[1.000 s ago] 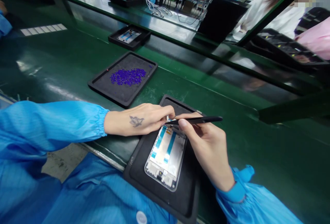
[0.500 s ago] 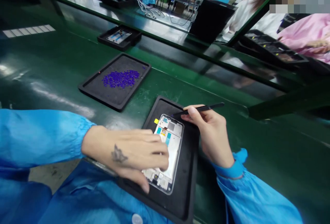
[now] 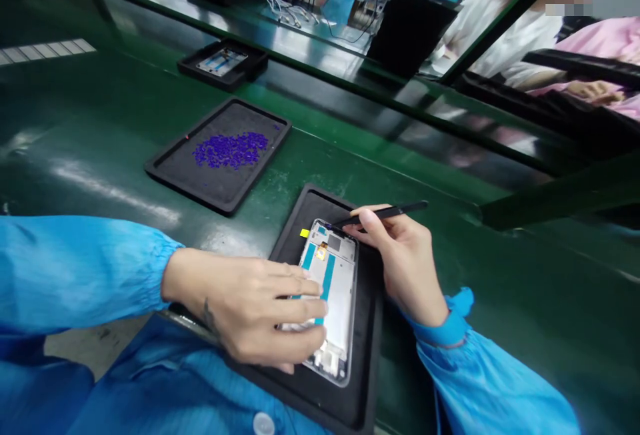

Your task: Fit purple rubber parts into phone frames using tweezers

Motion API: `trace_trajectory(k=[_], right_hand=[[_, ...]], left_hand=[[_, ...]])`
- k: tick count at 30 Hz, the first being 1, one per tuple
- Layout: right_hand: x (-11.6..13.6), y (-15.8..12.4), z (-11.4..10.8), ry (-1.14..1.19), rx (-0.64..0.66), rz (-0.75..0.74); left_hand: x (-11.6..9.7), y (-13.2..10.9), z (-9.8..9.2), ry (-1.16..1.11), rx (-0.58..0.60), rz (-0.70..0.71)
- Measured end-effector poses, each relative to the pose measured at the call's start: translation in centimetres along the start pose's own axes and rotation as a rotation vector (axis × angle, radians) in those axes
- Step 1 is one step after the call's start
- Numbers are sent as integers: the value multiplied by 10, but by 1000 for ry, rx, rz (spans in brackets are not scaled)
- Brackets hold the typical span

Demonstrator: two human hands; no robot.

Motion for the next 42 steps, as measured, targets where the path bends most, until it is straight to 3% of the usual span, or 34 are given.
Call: trace_trajectory(k=[2,5,30,38,42], right_hand=[[1,-2,-1,-45,-8,-21],[7,-6,2,-146,7,-72],[35,-14,16,-566,91,-299],[22,-7,6,-254,118,-89],[19,-5,7,-251,160,-64]], left_hand=[[-1,-3,-10,60,-153,29],[2,-5,-18,99,-244,26],[1,-3,-20,126,-274,45],[1,-6,-20,137,-280,41],[0,-6,-21,138,-285,46]])
Point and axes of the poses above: each hand's wrist, its own y-axis towards the middle knuckle, its own z-axis out of the palm, x = y × z, the point moved 8 cm from there along y, towards the middle knuckle, and after that the axes turned 9 degrees about x, right-handed, at the moved point
